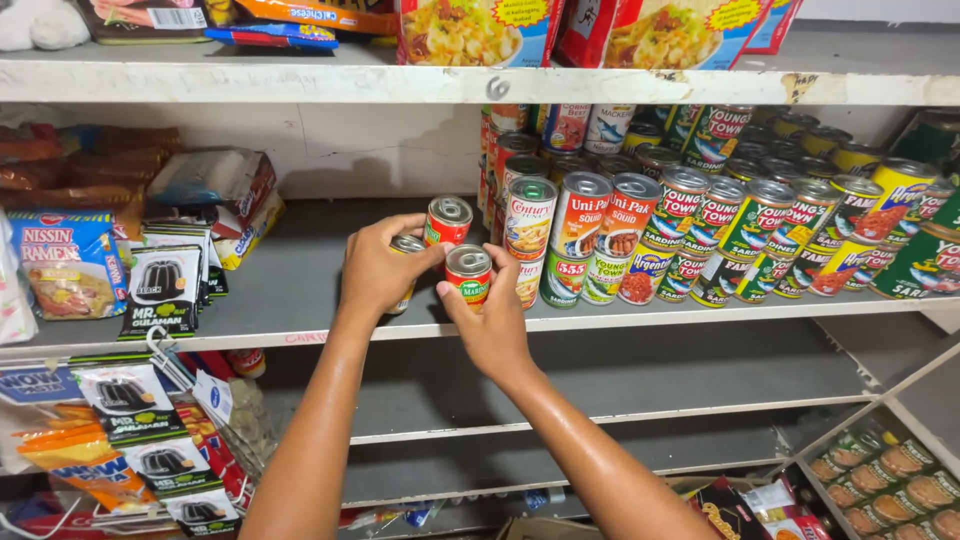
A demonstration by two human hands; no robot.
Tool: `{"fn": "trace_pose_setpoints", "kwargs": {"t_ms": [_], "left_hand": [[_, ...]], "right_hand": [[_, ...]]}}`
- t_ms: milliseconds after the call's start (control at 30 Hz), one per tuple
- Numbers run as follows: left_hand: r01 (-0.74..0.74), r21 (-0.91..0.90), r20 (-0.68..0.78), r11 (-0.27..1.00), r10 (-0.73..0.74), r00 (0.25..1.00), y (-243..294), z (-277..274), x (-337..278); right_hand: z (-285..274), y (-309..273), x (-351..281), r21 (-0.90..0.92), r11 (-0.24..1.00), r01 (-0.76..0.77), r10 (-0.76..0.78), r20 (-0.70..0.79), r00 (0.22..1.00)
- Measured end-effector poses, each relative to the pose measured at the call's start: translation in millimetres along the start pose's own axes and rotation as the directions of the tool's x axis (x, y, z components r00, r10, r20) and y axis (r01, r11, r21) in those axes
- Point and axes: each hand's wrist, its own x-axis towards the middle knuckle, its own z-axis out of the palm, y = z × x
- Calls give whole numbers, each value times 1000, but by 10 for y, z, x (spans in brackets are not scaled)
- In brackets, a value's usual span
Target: Organizing and stocking various canned goods on metal shelves in a grocery store.
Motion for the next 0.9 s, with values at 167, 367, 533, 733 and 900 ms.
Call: {"fn": "trace_pose_setpoints", "kwargs": {"t_ms": [167,367,533,733,900], "left_hand": [[40,227,30,973,-48,998,111,-63,36],[98,364,82,926,-136,987,220,-156,27],[90,361,37,928,-111,993,179,-204,9],[78,285,27,955,-89,996,222,-206,-59],[103,283,11,954,-110,994,293,-195,-61]], "right_hand": [[-10,-1,-18,2,1000,-8,8,7,1000],[-26,3,-31,-49,998,28,-28,-4,1000],[-41,-52,-5,-56,998,2,-3,-13,1000],[-46,-37,-18,-27,997,66,-66,-10,998],[-49,-39,-39,-57,998,25,-26,-16,1000]]}}
